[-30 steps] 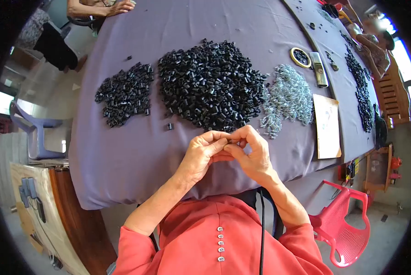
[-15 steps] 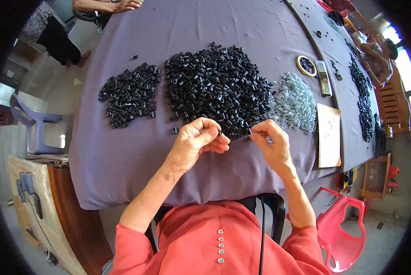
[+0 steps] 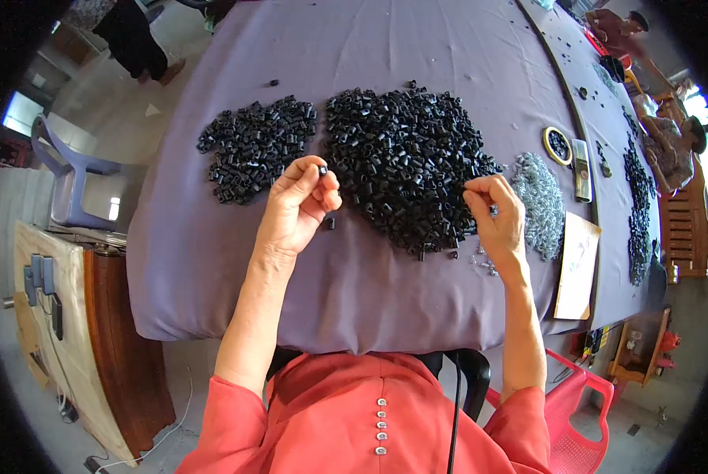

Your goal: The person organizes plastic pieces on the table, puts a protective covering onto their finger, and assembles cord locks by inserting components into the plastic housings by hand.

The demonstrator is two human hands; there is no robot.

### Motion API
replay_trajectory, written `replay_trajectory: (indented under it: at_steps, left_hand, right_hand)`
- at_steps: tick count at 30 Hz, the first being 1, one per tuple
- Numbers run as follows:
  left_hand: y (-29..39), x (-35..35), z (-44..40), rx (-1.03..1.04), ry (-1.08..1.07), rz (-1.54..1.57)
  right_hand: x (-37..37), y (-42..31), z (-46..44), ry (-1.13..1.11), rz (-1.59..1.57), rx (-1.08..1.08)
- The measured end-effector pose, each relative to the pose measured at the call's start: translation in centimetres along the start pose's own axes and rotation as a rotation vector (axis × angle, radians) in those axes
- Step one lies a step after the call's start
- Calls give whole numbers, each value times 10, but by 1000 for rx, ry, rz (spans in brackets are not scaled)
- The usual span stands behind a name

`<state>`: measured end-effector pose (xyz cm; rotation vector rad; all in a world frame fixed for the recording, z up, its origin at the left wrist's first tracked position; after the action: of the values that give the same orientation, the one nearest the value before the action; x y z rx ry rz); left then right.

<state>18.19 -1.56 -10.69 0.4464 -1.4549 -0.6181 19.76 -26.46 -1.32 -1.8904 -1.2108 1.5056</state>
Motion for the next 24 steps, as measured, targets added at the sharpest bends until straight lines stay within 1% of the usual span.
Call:
replay_trajectory:
  at_steps: [2,5,7,10,14,15,18,24]
  left_hand:
    - [2,-7,-2,15,24,13]
    - [-8,-4,-2,-32,-4,-17]
    - [-14,-2,-2,-57,-2,-48]
    - [-17,3,-2,-75,-1,-121]
    - [-20,0,-1,-102,40,-180]
    - [-20,1,-1,-108,36,-176]
    - [-21,2,-1,-123,37,-174]
    - [-20,3,-1,-119,28,-180]
  right_hand:
    - [1,3,-13,1,38,-12]
    - [-2,13,-38,47,85,-22]
    - [-5,32,-56,67,88,15]
    - [-8,54,-86,74,104,14]
    - [-8,75,-123,72,178,-41]
    - [-4,86,-132,55,189,19]
    - [15,74,-149,-3,177,-60]
    - [64,63,-183,-130,304,-53]
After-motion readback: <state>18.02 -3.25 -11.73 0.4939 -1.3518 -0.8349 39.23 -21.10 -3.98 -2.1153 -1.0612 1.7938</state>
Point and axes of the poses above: each hand's wrist, its own z-axis away from the middle knuckle, its own x-axis out of the palm, y = z × x, the point moved 10 cm from there along -z, towards the middle knuckle, and after that the axes turned 7 degrees about -z, right-handed, at the moved point
